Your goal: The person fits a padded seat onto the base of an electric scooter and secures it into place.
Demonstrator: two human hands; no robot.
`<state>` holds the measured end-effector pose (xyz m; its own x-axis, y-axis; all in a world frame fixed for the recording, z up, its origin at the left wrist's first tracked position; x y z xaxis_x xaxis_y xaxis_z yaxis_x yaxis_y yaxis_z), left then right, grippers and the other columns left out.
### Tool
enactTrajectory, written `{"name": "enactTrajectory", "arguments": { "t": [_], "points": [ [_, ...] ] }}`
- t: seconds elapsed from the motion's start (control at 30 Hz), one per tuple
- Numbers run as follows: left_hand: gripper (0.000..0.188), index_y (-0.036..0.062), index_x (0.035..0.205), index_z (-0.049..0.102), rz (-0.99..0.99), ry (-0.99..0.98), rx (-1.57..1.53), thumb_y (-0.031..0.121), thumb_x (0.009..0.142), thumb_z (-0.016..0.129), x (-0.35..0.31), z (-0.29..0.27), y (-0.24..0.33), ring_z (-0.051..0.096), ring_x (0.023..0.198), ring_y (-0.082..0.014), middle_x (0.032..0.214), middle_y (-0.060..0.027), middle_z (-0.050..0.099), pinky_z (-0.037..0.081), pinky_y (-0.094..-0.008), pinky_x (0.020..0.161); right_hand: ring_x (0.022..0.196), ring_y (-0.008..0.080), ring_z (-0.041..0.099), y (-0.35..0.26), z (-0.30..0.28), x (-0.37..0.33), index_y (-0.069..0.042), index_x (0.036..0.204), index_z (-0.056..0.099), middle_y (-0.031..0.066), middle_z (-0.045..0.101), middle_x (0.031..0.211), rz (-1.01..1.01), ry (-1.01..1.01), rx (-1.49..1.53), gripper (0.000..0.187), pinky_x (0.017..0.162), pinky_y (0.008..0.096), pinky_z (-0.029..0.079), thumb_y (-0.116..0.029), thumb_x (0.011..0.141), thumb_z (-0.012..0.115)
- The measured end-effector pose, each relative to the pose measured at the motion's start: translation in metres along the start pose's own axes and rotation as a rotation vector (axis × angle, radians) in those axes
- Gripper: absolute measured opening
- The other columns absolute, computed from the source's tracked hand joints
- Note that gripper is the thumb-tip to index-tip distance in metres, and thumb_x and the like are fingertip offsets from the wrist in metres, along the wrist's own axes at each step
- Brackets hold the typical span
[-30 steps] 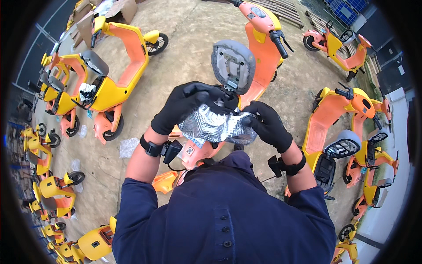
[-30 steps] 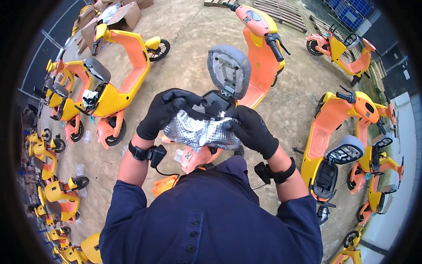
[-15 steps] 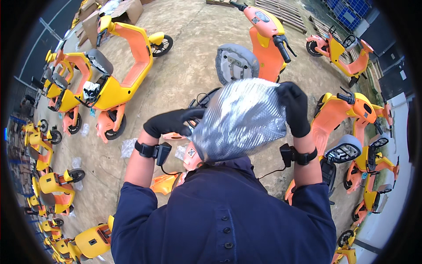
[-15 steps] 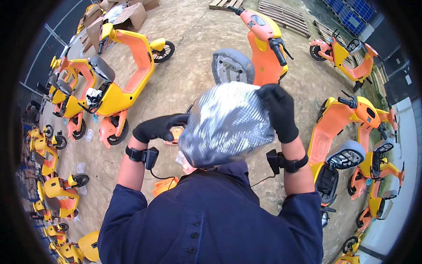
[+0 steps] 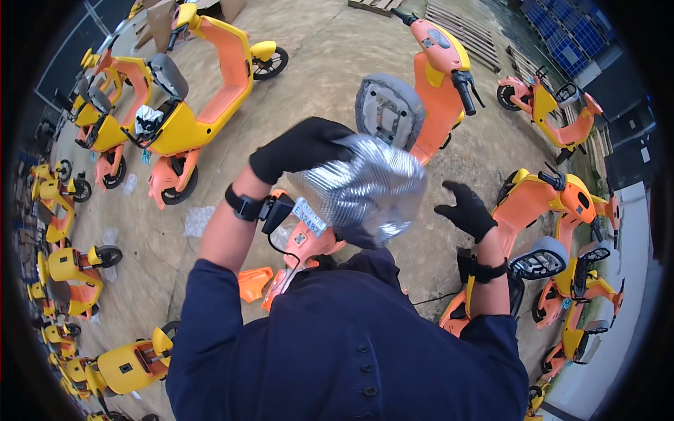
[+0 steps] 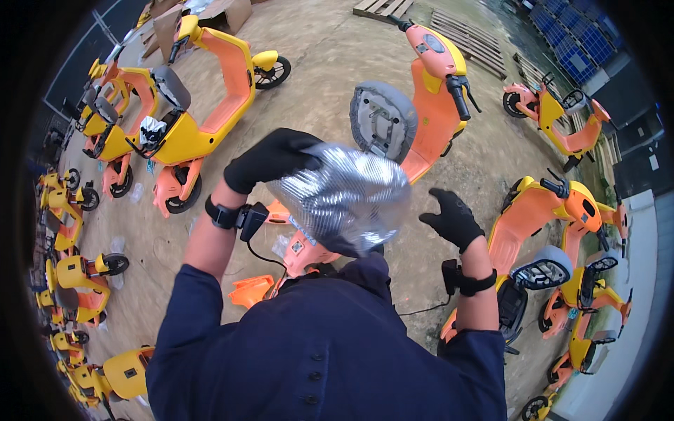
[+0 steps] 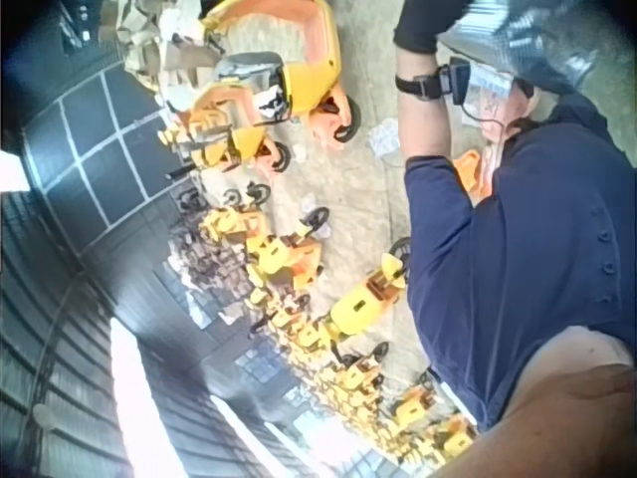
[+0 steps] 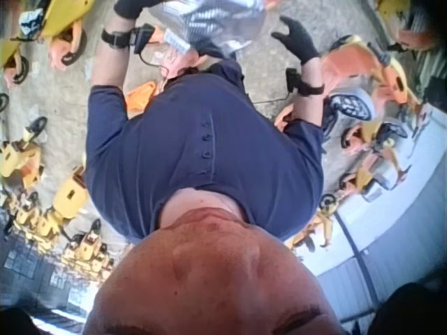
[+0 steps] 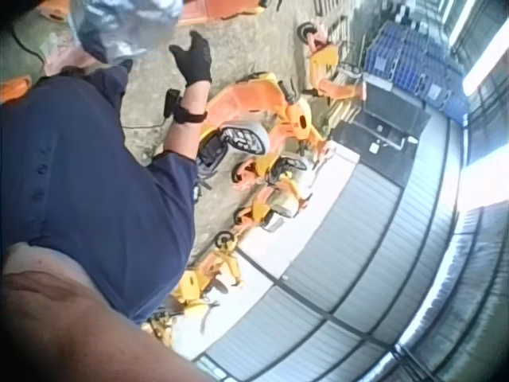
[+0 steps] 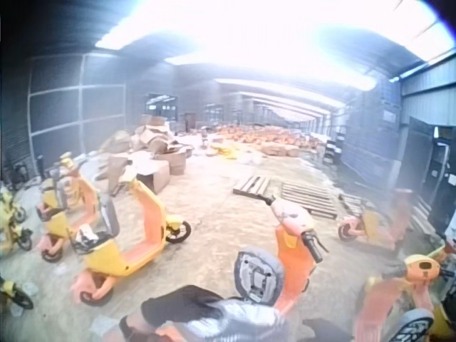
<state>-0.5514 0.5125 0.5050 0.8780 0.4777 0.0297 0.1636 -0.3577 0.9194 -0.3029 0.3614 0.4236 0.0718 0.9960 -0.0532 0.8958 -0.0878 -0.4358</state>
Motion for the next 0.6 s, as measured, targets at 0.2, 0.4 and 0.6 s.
{"name": "enactTrajectory", "arguments": {
  "t": [0.2, 0.4, 0.6],
  "points": [
    [0.031, 0.0069, 0.099, 0.063, 0.523, -0.154, 0.314, 0.01, 0.069, 0.069, 0.017, 0.059, 0.058, 0.061, 0.077, -0.0222, 0.086, -0.0138, 0.063, 0.047, -0.0305, 0.07, 0.112, 0.022, 0.045, -0.153, -0.029, 0.025, -0.002, 0.126, 0.037, 0.0141, 0.048, 0.12, -0.463, -0.176, 0.583, 0.07, 0.093, 0.0338, 0.036, -0.02, 0.069, 0.073],
    [0.087, 0.0066, 0.133, 0.029, 0.185, 0.017, -0.021, 0.035, 0.064, 0.074, 0.015, -0.007, -0.003, 0.034, 0.123, -0.019, 0.135, -0.009, 0.034, 0.026, -0.035, 0.102, 0.073, 0.0075, 0.053, -0.118, -0.034, 0.024, 0.001, 0.099, 0.056, 0.0004, 0.06, 0.079, -0.097, -0.054, 0.865, 0.031, 0.067, 0.0236, 0.044, -0.01, 0.072, 0.069],
    [0.048, 0.0002, 0.115, 0.048, 0.01, 0.066, -0.438, 0.018, 0.075, 0.067, 0.033, 0.046, -0.048, 0.048, 0.098, -0.0104, 0.109, -0.0046, 0.054, 0.039, -0.0248, 0.085, 0.069, 0.0039, 0.052, -0.088, -0.041, 0.015, 0.001, 0.093, 0.057, -0.0005, 0.06, 0.08, -0.084, 0.008, 1.085, 0.026, 0.061, 0.0213, 0.044, -0.007, 0.072, 0.069]
  ]
}}
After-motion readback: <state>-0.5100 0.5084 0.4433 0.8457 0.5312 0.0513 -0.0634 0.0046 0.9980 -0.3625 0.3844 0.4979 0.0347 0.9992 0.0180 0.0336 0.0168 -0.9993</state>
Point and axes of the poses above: each hand's wrist, its own x-axis towards the middle knuckle, its own z-axis out of the palm, y = z × x, the point moved 8 cm from there along x, towards the middle knuckle
